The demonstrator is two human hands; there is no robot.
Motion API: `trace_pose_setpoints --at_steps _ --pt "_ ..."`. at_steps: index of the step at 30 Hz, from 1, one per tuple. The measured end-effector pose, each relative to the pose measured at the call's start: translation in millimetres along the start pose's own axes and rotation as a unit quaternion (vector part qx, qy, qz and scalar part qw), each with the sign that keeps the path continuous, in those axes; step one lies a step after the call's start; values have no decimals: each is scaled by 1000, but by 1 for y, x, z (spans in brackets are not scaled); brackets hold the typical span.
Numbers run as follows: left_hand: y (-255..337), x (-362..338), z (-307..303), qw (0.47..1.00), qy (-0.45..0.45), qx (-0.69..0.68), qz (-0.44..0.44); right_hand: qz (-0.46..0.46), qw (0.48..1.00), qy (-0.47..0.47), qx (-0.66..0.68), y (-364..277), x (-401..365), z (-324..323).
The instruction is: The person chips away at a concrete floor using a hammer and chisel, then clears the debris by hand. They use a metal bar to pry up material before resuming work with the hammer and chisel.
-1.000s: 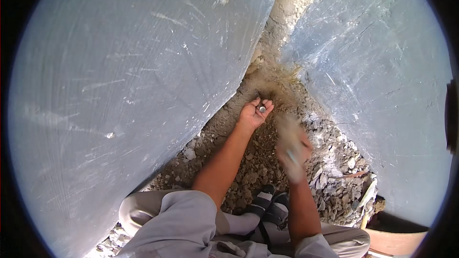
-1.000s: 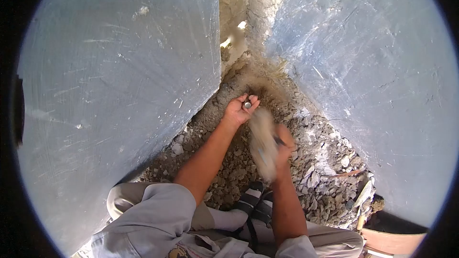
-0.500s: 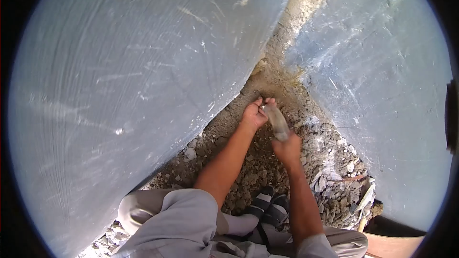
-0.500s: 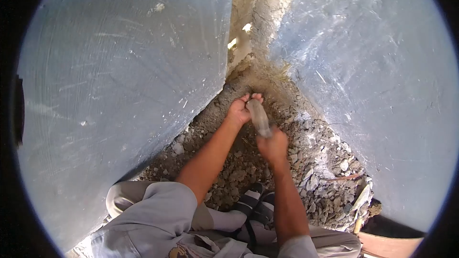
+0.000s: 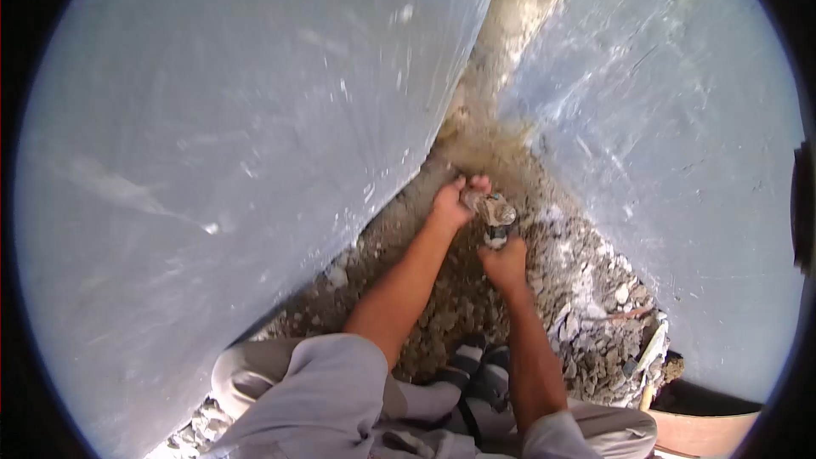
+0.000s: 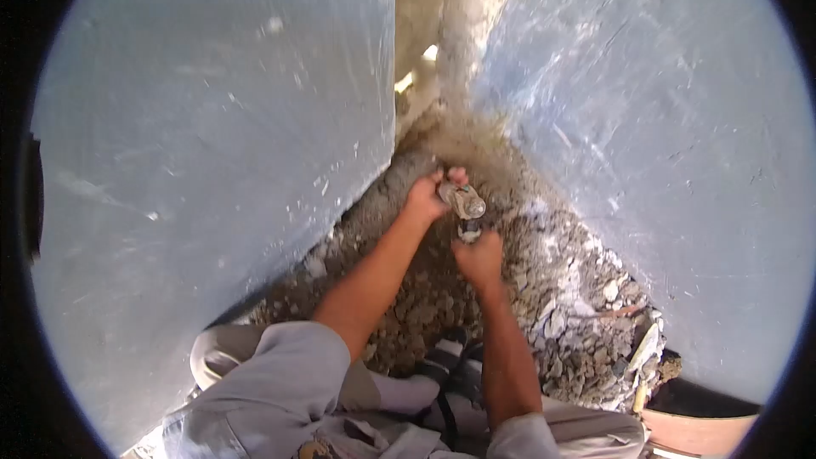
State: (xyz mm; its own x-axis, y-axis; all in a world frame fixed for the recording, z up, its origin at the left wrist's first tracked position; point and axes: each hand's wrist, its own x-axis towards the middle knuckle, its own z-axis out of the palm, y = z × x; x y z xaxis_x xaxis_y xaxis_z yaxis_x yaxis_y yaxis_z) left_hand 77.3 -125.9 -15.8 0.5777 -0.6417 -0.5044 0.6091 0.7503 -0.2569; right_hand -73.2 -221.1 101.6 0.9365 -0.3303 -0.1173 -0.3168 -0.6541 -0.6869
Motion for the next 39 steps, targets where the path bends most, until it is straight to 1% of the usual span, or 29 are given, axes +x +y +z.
trace_pose_setpoints --at_steps 1,2,3,4,6,8,10,11,12,14,15,17,18,20,21,24,26,27,28,29,30,31,32,33,34,36,37,38,39 --pt "8 4 13 999 17 22 35 -1 998 14 63 -8 6 3" --pt "2 -1 7 996 53 33 63 17 992 17 120 -7 -11 0" --pt "-1 -3 14 991 80 51 89 29 983 30 179 -18 -19 -8" --pt "8 13 1 995 70 9 69 32 981 18 188 -47 -29 -32" --pt "1 -4 24 993 79 1 85 -83 973 118 178 -78 -45 -61" --pt "-3 -14 32 990 98 -1 103 -83 956 158 233 -56 -61 -70" --pt "-6 -19 36 987 119 2 109 -90 956 124 251 9 -38 -39" --pt "-9 -20 38 986 127 3 110 -56 969 80 228 15 -22 -18" --pt "-7 -17 34 989 115 5 98 -22 978 37 205 15 -6 -1" --pt "-4 1 17 994 87 14 63 50 986 -36 154 11 7 8" --pt "3 12 25 995 67 39 63 38 984 -17 176 3 12 8" --pt "8 19 3 994 55 69 62 37 977 -1 212 -7 -10 4" --pt "24 34 -12 999 33 -11 0 -1 961 34 275 -26 -17 -9" --pt "4 16 12 995 72 -5 64 -33 966 76 246 -82 -36 -63" --pt "-4 7 24 991 93 -3 98 -104 976 151 114 -83 -44 -70" --pt "-7 -1 30 990 100 -10 102 -229 913 155 299 -39 -46 -70" --pt "-7 0 31 989 104 -11 106 -190 948 160 199 -26 -19 -39" --pt "-9 0 34 989 105 -9 105 -107 986 83 93 7 6 -7" --pt "-15 4 21 992 92 -12 85 -17 1000 4 -18 27 13 5" --pt "-14 14 4 995 75 -11 66 5 999 24 47 25 7 2" --pt "-2 26 8 997 48 -6 56 13 992 46 116 14 10 5" --pt "-3 21 6 995 58 -8 78 36 982 51 177 1 -3 1" --pt "-8 20 3 993 69 -3 93 56 968 33 243 -9 -10 -13" --pt "-8 22 12 991 72 7 110 21 959 64 274 -31 -13 -31" --pt "-12 16 16 992 66 22 107 -9 949 89 302 -53 -23 -50" --pt "-15 -2 22 991 61 54 107 -24 952 170 254 -90 -42 -93" --pt "-16 -9 24 992 70 51 97 -114 935 248 227 -99 -47 -101" --pt "-16 -9 27 992 74 49 87 -207 903 252 281 -90 -43 -101" --pt "-14 -10 30 993 76 46 77 -299 858 252 333 -79 -37 -97"
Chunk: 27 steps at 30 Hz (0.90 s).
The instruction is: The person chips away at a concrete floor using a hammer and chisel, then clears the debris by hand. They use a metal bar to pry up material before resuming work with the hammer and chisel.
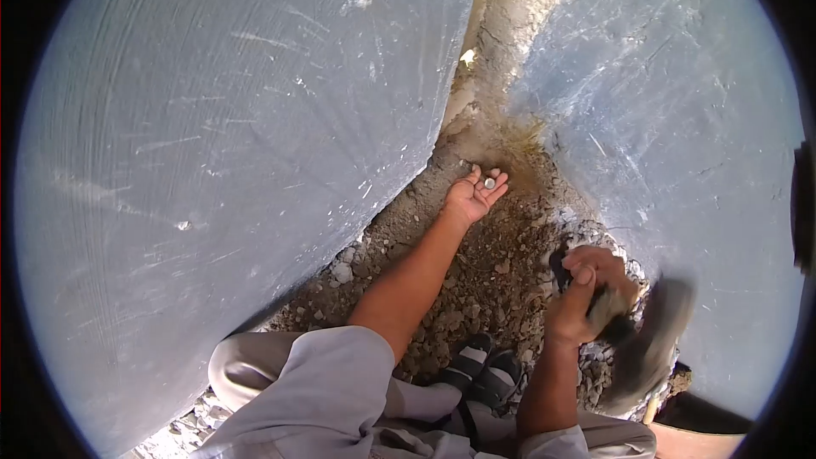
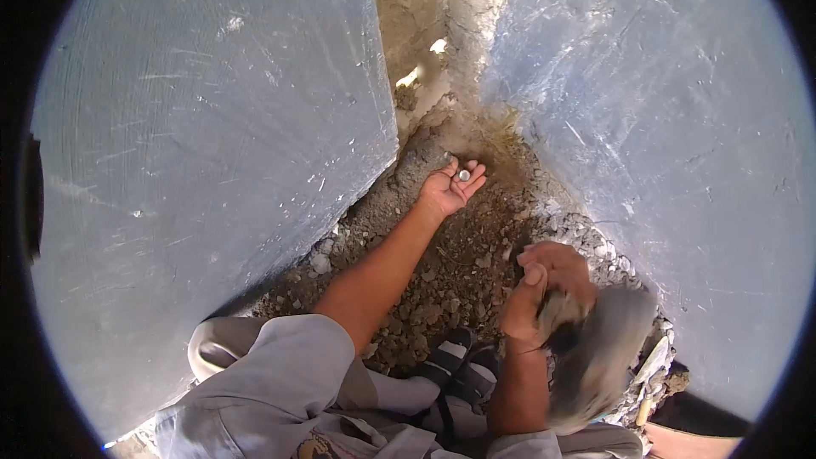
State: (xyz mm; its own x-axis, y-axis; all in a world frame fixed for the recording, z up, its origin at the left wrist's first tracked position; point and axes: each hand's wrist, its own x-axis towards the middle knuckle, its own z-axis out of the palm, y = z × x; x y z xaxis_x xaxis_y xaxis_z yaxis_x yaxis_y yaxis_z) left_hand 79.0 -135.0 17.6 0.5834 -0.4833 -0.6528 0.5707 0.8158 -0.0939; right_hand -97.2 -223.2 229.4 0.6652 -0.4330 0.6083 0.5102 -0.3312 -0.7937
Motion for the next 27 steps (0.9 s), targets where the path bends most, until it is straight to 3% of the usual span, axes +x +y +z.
trace_pose_setpoints --at_steps 1,2,3,5,8,11,12,14,15,16,18,19,23,26,27 --pt "2 5 -5 1000 -15 5 -9 -74 994 74 32 42 -16 10" --pt "4 18 -13 999 -31 -3 -13 37 987 -71 -140 70 -33 4" --pt "8 36 -19 999 -51 -9 -17 142 919 -209 -304 94 -46 -3" --pt "4 41 -20 998 -60 0 -27 345 837 -285 -314 134 -68 -2" --pt "0 32 -18 999 -46 19 -18 446 876 -146 -115 76 -52 14" --pt "-2 17 -16 998 -57 34 7 310 945 -81 -68 18 -18 15" --pt "-1 12 -15 998 -48 30 3 278 948 -52 -147 1 -14 13" --pt "0 7 -7 999 -35 22 -4 82 989 -62 -106 -2 -2 8" --pt "2 14 -11 998 -46 27 -15 78 994 40 -65 28 -16 10" --pt "5 20 -16 998 -49 30 -13 44 957 -91 -271 78 -43 -3" --pt "2 34 -25 997 -58 41 -16 235 896 -223 -303 112 -52 6" --pt "-3 43 -36 996 -70 54 -27 485 801 -234 -262 121 -43 13" --pt "2 42 -33 996 -52 78 -11 347 912 -153 -155 103 -57 10" --pt "2 18 -21 998 -25 62 -12 227 964 -34 -133 19 -23 25" --pt "2 13 -20 998 -35 52 -20 182 968 -47 -167 7 -20 19"
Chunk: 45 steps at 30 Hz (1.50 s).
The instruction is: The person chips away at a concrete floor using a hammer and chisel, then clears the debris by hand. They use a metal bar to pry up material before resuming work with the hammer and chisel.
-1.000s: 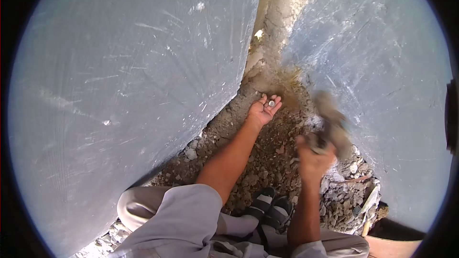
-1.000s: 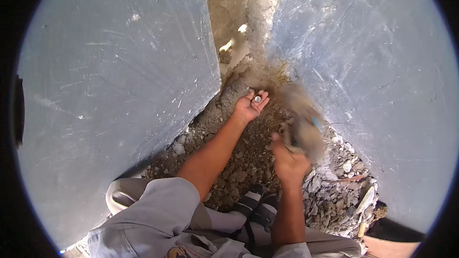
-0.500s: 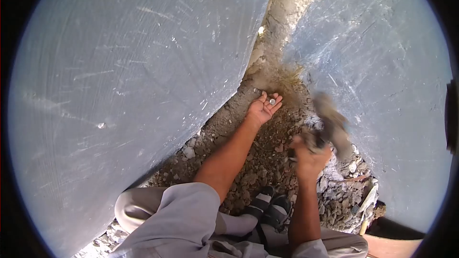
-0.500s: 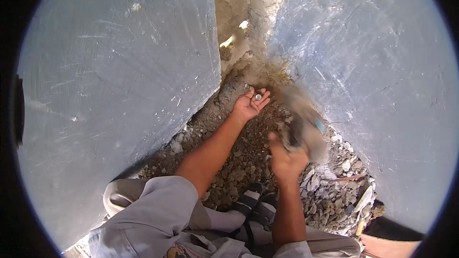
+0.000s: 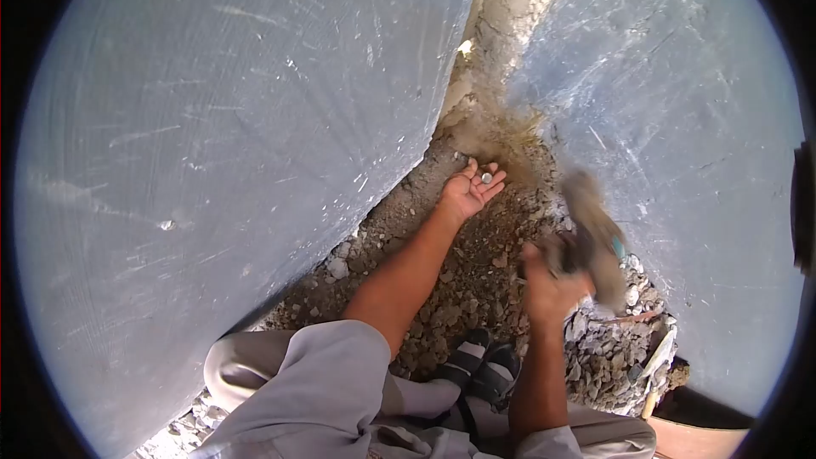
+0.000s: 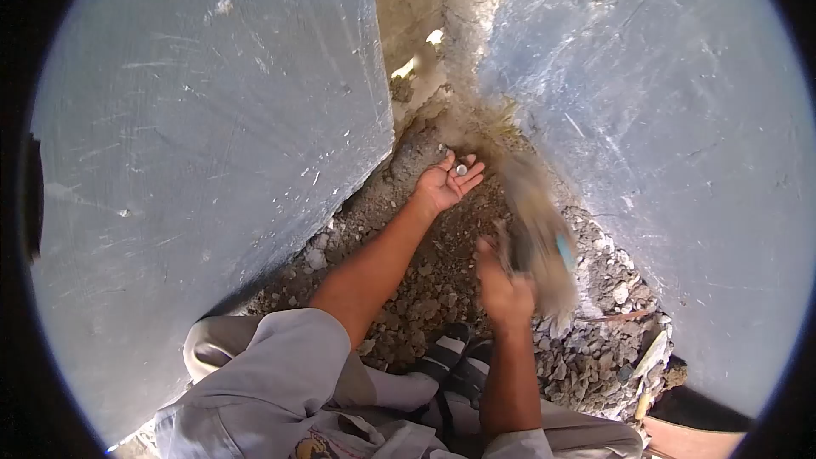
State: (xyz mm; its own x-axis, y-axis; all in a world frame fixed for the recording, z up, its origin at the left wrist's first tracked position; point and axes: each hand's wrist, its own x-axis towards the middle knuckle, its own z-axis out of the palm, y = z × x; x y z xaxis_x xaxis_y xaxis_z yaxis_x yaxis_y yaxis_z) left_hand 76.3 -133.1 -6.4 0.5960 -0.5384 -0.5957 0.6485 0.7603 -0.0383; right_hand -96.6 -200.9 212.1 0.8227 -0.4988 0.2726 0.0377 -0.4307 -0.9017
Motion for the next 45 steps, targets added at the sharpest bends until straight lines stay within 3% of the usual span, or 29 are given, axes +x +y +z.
trace_pose_setpoints --at_steps 4,6,8,11,13,14,16,17,18,19,21,22,25,28,30,32,34,37,38,41,43,44,45 --pt "8 5 -9 999 -22 24 -32 -111 985 -58 -119 90 3 13" --pt "-2 14 -24 998 -13 55 -37 -19 987 -116 -112 124 -5 21" --pt "8 28 -21 993 10 115 -3 211 966 -150 -20 131 -1 40" --pt "4 9 -6 996 23 81 -13 193 973 -128 27 77 0 18" --pt "5 6 -9 996 -18 76 -38 100 992 -76 -6 3 5 0" --pt "6 4 -15 996 -35 72 -50 95 986 -16 134 2 2 0" --pt "8 -4 -9 994 -5 90 -54 -21 976 68 205 11 3 -3" --pt "10 -8 -4 994 8 98 -57 -130 978 88 137 23 5 -3" --pt "10 -9 -1 992 23 110 -54 -216 975 40 -24 49 11 0" --pt "11 -9 0 991 34 119 -43 -117 982 -82 -126 79 9 12" --pt "6 -5 -5 988 55 140 -27 100 951 -221 -194 126 -2 22" --pt "4 -2 -8 986 60 154 -24 199 939 -237 -151 124 6 35" --pt "9 1 -13 981 76 162 -74 129 985 -119 -1 60 -4 25" --pt "12 -3 -20 980 44 173 -88 68 994 -48 73 -1 -10 4" --pt "13 -7 -21 977 44 190 -85 -25 999 -35 -2 11 -10 5" --pt "14 -5 -17 975 62 195 -81 -159 965 -66 -199 83 -7 15" --pt "9 -1 -17 973 104 192 -80 129 950 -187 -214 151 -1 38" --pt "10 4 -29 971 37 222 -77 135 976 -138 -97 130 -5 41" --pt "5 1 -32 971 48 219 -83 155 971 -141 -119 73 2 32" --pt "14 1 -26 971 68 216 -79 90 991 -96 -15 26 -2 17" --pt "12 2 -29 969 77 223 -74 50 999 14 2 4 -9 16" --pt "14 2 -30 968 74 229 -74 -80 995 -22 -50 17 -6 8" --pt "15 2 -29 967 69 235 -72 -114 979 -13 -166 70 -14 18"
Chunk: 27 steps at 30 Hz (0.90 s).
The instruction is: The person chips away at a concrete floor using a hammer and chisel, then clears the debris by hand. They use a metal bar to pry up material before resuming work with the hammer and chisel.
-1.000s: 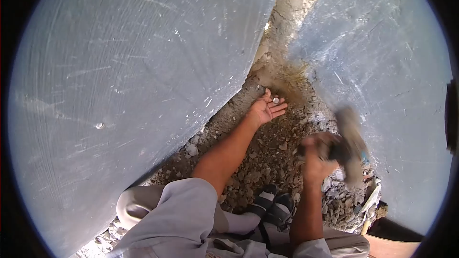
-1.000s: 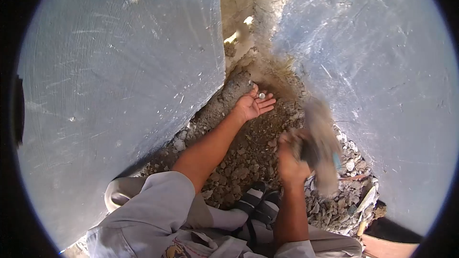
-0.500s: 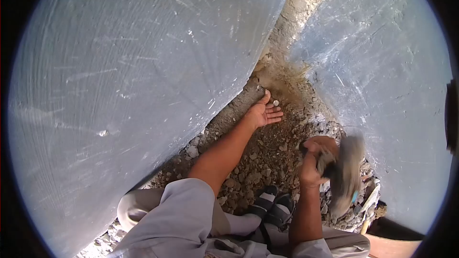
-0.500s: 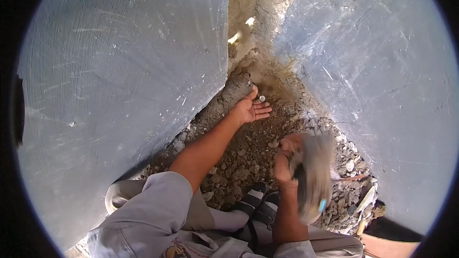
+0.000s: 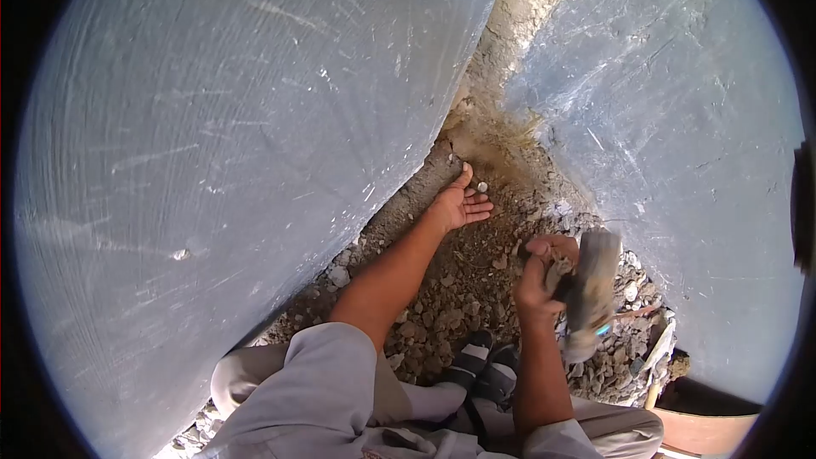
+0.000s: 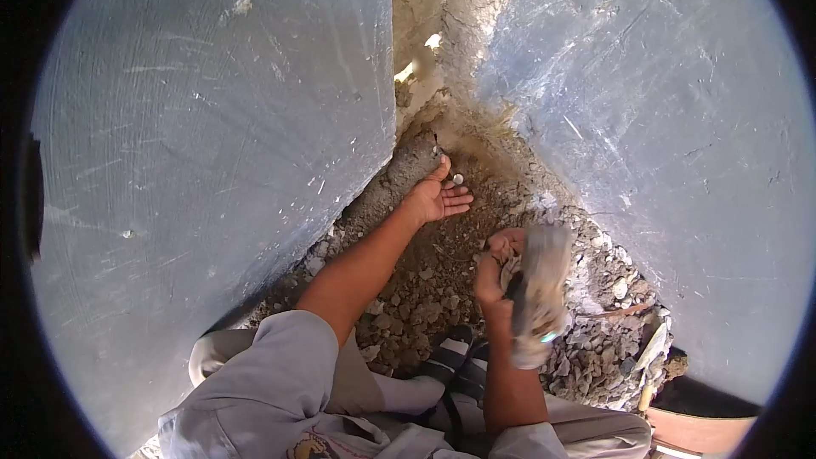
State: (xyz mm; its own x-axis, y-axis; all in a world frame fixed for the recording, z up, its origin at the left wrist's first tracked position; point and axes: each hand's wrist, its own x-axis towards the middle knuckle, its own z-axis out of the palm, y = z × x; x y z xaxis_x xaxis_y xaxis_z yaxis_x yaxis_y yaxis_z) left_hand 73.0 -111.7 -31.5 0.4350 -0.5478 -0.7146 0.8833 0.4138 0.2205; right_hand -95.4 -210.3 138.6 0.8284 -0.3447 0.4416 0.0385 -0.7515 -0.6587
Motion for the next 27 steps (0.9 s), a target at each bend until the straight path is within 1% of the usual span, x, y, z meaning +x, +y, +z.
trace_pose_setpoints --at_steps 1,2,3,4,5,6,7,8,10,13,14,15,16,19,20,21,22,23,25,26,27 --pt "0 -1 2 1000 -6 5 3 -31 993 9 -118 43 -18 27" --pt "-2 -6 5 1000 5 -1 10 85 989 -101 -59 51 -12 34" --pt "-3 -10 10 1000 13 -5 16 207 957 -199 -26 53 -3 40" --pt "-4 -16 14 999 23 -8 22 214 958 -189 -16 51 -6 36" --pt "9 -10 18 999 30 -7 17 214 961 -175 0 49 1 41" --pt "3 0 8 999 45 -18 0 222 959 -174 9 42 -3 37" --pt "-7 6 3 998 59 -23 -23 244 955 -150 77 14 5 22" --pt "-4 9 5 999 33 -15 -19 197 971 -83 111 -3 11 13" --pt "-5 5 -4 1000 -7 -13 -14 104 978 34 176 -24 7 4" --pt "-5 0 0 1000 7 -4 -3 81 996 -24 -6 -9 -5 -5" --pt "-2 0 3 1000 15 -3 1 106 986 -108 -69 10 -2 5" --pt "-1 -1 5 1000 23 -1 4 130 964 -191 -131 41 2 26" --pt "-4 -3 6 999 32 2 4 158 930 -271 -193 56 1 33" --pt "-9 1 2 991 120 46 35 149 959 -218 -99 44 5 20" --pt "-20 8 -12 955 153 174 185 167 955 -238 -63 39 4 9" --pt "-22 30 -32 877 173 297 335 179 951 -249 -24 26 15 -1" --pt "-26 41 -44 762 187 403 472 191 946 -263 14 12 25 -11" --pt "-30 18 -34 666 155 468 560 184 938 -294 10 -1 34 -18" --pt "-48 60 -47 720 71 349 595 72 950 -302 -33 -32 53 -27" --pt "-48 64 -50 692 67 369 617 15 951 -305 -51 -46 62 -29" --pt "-45 63 -48 646 71 402 645 -55 941 -324 -78 -57 70 -29"
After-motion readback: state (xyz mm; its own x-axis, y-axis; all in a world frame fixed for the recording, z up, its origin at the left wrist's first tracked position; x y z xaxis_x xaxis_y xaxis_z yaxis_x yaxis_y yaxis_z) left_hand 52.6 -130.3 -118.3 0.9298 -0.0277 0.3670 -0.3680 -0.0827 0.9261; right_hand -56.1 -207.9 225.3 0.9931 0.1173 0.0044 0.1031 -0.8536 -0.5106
